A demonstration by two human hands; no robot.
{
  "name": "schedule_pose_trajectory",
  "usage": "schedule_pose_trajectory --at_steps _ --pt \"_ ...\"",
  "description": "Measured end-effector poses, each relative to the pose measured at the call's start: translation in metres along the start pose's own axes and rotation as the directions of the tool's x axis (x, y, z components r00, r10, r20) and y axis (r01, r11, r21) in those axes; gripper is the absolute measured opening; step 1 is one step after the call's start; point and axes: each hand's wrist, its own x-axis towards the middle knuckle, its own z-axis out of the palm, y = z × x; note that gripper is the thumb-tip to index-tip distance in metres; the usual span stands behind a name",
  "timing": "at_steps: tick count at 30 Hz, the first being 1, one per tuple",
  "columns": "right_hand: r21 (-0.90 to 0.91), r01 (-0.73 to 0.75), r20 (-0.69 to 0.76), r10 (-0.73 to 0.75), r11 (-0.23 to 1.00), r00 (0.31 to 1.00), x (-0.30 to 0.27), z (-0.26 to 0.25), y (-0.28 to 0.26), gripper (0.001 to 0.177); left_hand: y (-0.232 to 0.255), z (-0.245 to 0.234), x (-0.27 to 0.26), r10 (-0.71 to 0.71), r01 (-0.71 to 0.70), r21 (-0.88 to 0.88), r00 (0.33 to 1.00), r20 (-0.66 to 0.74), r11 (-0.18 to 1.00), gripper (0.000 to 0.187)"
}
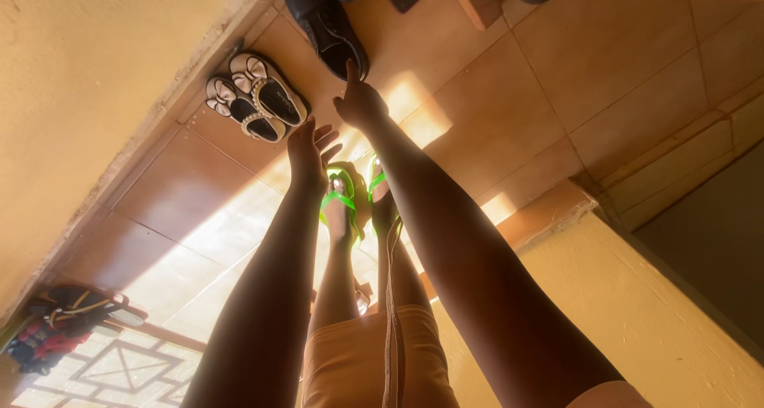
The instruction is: The person picks up various pairs of shoes and sandals from the floor and places them onto a wooden shoe rack. The person handles each pair individually, arranging them neatly on the shelves.
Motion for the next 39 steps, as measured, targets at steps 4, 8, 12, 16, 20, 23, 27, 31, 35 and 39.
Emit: schedule_pose_trajectory --at_steps 4,8,12,16,20,23,27,31,35,39 --pt "-0.19 -0.07 0.182 0.105 0.979 0.978 -0.019 0.014 0.038 0.078 -0.012 0.011 0.015 -0.03 0.038 0.167 0.998 -0.053 0.985 0.065" --pt "-0.052 -0.024 -0.266 0.009 0.998 0.964 -0.031 0.039 0.063 0.046 -0.021 0.027 0.033 -0.065 0.081 0.389 0.996 -0.054 0.918 0.082" --pt "0.186 0.124 -0.59 0.01 0.975 0.807 -0.01 0.054 0.093 0.092 -0.034 0.023 0.054 -0.076 0.072 0.556 0.997 -0.016 0.828 0.095" --pt "0.496 -0.087 -0.046 0.127 0.864 0.991 0.003 0.052 0.095 0.102 -0.032 0.024 0.06 -0.193 0.12 0.554 0.978 0.075 0.823 0.089" --pt "0.262 0.011 -0.064 0.006 0.965 0.998 -0.023 0.078 0.097 0.119 -0.028 0.028 0.041 -0.254 0.16 0.524 0.961 0.112 0.836 0.076" --pt "0.146 0.024 -0.102 -0.009 0.989 0.995 -0.016 0.072 0.092 0.107 -0.038 0.023 0.03 -0.195 0.075 0.398 0.943 0.271 0.914 0.069" --pt "-0.031 -0.003 -0.104 0.0 1.0 0.995 -0.035 0.084 0.117 0.077 -0.062 0.009 0.032 -0.11 -0.034 0.356 0.92 0.377 0.934 0.066" --pt "0.012 -0.076 -0.202 0.077 0.997 0.976 -0.069 0.064 0.101 0.072 -0.067 -0.008 0.008 0.016 -0.082 0.67 0.994 0.104 0.738 0.093" --pt "0.238 -0.057 -0.303 0.13 0.97 0.944 -0.125 0.045 0.072 0.071 -0.053 -0.022 -0.048 0.186 -0.303 0.72 0.953 0.239 0.625 0.086" --pt "0.379 0.138 -0.505 0.079 0.915 0.86 -0.19 0.027 0.038 0.065 -0.026 -0.013 -0.133 0.42 -0.533 0.7 0.837 0.351 0.475 0.08"
